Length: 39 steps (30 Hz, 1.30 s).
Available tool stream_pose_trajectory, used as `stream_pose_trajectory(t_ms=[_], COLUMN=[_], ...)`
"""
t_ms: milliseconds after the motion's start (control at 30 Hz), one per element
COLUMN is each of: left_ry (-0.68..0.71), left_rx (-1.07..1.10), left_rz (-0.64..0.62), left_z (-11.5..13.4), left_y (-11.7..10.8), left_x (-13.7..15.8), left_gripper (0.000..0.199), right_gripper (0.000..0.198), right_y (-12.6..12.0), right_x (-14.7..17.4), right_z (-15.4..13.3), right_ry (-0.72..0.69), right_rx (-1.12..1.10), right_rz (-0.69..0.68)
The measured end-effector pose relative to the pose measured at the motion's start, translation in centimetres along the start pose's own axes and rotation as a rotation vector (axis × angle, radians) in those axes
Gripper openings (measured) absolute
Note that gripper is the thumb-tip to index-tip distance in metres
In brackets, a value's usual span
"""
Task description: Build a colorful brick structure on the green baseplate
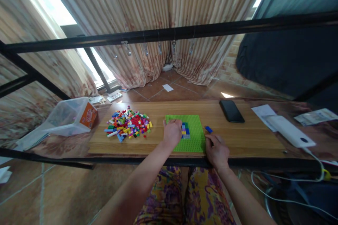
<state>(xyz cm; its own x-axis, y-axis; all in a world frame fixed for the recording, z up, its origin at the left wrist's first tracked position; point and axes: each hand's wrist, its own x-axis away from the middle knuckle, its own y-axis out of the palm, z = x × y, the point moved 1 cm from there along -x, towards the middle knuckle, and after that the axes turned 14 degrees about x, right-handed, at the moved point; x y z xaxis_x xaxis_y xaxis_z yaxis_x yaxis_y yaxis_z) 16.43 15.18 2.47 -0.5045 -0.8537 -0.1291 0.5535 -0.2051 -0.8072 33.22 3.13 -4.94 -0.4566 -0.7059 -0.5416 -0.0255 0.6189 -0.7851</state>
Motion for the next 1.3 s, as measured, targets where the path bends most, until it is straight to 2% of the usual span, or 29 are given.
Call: stream_pose_trajectory(t_ms=[100, 167, 333, 500, 733, 1000, 1300], left_ry=[0.001, 0.005, 0.061, 0.084, 0.09, 0.063, 0.065], left_rx=[-0.006, -0.015, -0.039, -0.101, -0.175, -0.123, -0.049], left_rz=[0.124, 0.163, 0.093, 0.05, 0.047, 0.022, 0.03], left_z=[-0.5, -0.7, -0.3, 0.4, 0.3, 0.4, 0.6], left_y=[-0.7, -0.5, 1.5, 3.3, 4.4, 4.2, 4.1], left_x=[2.3, 4.2, 7.2, 6.5, 5.9, 5.7, 5.6], left_gripper=[0.029, 0.029, 0.045, 0.055, 0.057, 0.054, 0.054], right_gripper=[0.026, 0.026, 0.026, 0.027, 0.029, 0.03, 0.034], right_y=[0.1, 0.1, 0.2, 0.1, 0.1, -0.2, -1.1], right_x=[0.1, 0.2, 0.2, 0.2, 0.3, 0.3, -0.3], right_z=[0.0, 0.0, 0.2, 0.3, 0.6, 0.8, 1.2], right_ry=[0.006, 0.009, -0.003, -0.024, -0.059, -0.059, 0.0], right_rx=[0.006, 0.005, 0.014, 0.027, 0.032, 0.05, 0.015], right_rz=[0.003, 0.008, 0.014, 0.025, 0.039, 0.039, -0.063])
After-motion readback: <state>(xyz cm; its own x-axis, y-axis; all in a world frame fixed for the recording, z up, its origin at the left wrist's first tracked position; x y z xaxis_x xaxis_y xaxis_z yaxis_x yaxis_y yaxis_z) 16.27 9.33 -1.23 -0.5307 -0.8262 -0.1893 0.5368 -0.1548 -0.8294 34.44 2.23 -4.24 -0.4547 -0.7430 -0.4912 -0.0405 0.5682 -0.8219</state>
